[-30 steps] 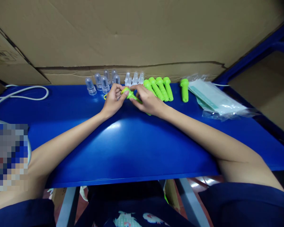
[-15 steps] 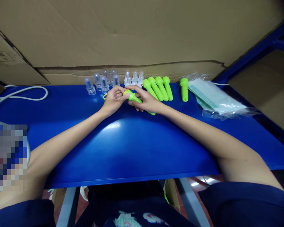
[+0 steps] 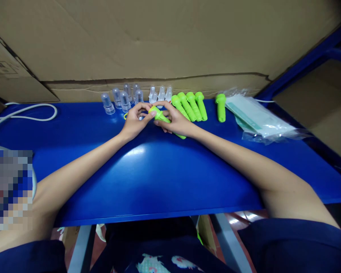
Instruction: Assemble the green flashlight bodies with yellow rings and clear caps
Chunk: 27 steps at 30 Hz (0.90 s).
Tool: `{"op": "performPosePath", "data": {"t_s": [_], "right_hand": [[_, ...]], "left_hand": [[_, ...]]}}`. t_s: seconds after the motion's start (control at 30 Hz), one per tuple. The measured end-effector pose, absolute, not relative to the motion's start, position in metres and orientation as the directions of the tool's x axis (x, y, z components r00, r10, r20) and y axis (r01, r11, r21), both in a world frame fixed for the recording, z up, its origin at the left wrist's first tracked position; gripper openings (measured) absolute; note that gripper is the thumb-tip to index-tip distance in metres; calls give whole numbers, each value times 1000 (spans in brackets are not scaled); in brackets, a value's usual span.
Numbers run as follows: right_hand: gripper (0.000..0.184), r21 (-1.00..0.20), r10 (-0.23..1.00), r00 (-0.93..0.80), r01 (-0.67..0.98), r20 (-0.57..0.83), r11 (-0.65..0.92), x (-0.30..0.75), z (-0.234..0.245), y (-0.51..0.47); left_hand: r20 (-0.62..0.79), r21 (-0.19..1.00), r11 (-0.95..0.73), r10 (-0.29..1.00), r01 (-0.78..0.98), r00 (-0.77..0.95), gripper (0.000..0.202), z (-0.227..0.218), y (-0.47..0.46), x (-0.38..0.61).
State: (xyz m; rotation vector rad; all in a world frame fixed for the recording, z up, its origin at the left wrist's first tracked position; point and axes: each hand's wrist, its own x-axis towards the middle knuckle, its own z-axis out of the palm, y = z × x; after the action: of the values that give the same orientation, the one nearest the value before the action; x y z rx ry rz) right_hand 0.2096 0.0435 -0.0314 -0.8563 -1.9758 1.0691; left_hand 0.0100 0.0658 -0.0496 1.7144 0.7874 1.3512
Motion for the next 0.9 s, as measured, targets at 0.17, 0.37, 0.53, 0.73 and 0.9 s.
{"op": "performPosePath", "data": {"t_s": [0.17, 0.37, 0.53, 0.73, 0.9], "right_hand": [[62, -874, 809, -508, 200, 294, 443, 210, -33, 44], [66, -893, 831, -475, 177, 290, 413, 210, -32, 45], [73, -901, 843, -462, 183, 275, 394, 211, -35, 48], [69, -906, 848, -461, 184, 262, 380, 211, -34, 48], [70, -909, 850, -452, 170, 272, 381, 211, -36, 49]], "left_hand": [[503, 851, -524, 827, 21, 250, 49, -48, 63, 10], [515, 848, -529, 809, -29, 282, 48, -50, 63, 10], [488, 863, -504, 826, -16, 283, 50, -53, 67, 8], [493, 855, -518, 815, 3, 306, 51, -51, 64, 7], [507, 848, -529, 808, -7, 301, 49, -51, 65, 7]]}}
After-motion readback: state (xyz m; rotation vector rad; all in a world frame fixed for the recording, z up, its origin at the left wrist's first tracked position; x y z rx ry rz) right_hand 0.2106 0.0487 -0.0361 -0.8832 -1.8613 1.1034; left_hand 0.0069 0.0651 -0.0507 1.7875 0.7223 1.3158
